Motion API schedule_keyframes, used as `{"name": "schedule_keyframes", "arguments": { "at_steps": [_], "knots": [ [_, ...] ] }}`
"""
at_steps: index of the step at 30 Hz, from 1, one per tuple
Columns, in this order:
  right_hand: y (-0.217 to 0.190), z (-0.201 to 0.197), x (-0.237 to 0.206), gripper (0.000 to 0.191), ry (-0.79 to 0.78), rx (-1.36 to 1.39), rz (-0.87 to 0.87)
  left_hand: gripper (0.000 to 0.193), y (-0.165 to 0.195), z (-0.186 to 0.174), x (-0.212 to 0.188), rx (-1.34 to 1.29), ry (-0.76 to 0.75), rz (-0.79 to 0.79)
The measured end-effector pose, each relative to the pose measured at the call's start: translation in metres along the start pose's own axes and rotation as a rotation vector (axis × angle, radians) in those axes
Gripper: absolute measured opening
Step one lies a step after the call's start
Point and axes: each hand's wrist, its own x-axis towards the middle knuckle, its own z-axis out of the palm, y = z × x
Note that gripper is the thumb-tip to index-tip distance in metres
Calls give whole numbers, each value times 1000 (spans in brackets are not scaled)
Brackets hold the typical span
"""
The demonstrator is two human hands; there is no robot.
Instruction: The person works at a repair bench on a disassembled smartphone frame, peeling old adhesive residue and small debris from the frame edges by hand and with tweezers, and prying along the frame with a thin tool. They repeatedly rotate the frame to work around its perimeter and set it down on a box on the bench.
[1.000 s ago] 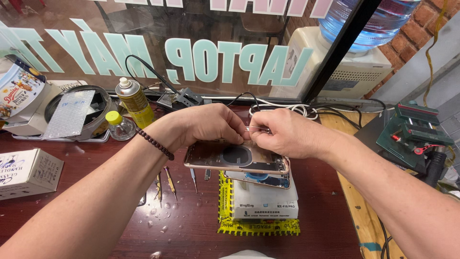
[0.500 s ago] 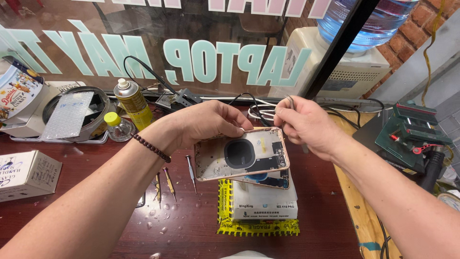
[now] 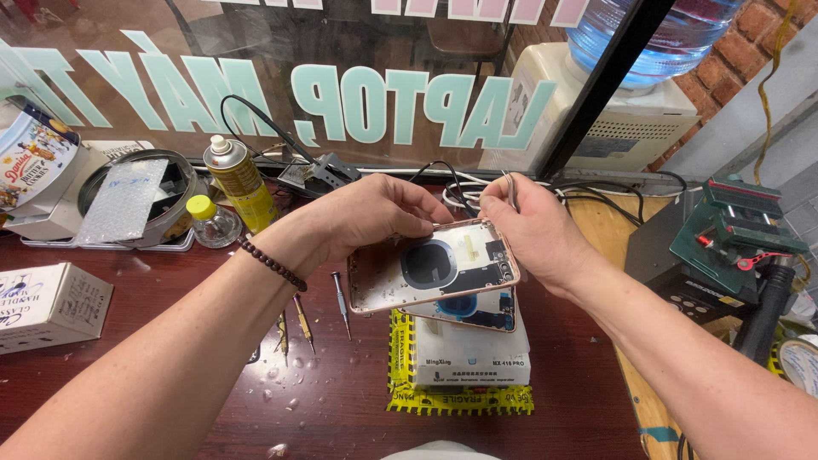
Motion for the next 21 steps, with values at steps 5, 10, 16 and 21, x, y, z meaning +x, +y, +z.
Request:
{"name": "schedule_keyframes", "arguments": {
  "at_steps": [5, 10, 16, 21],
  "knots": [
    [0, 4, -4, 12, 46, -104, -40, 23, -4, -1, 1, -3, -8, 14],
    [-1, 5, -6, 11, 60, -168, -91, 22, -4, 0, 2, 34, -3, 32],
    [-2, 4, -6, 12, 52, -181, -111, 21, -2, 2, 0, 77, 35, 17],
    [0, 5, -7, 12, 118, -323, -109, 21, -4, 5, 0, 69, 57, 0]
  ]
}}
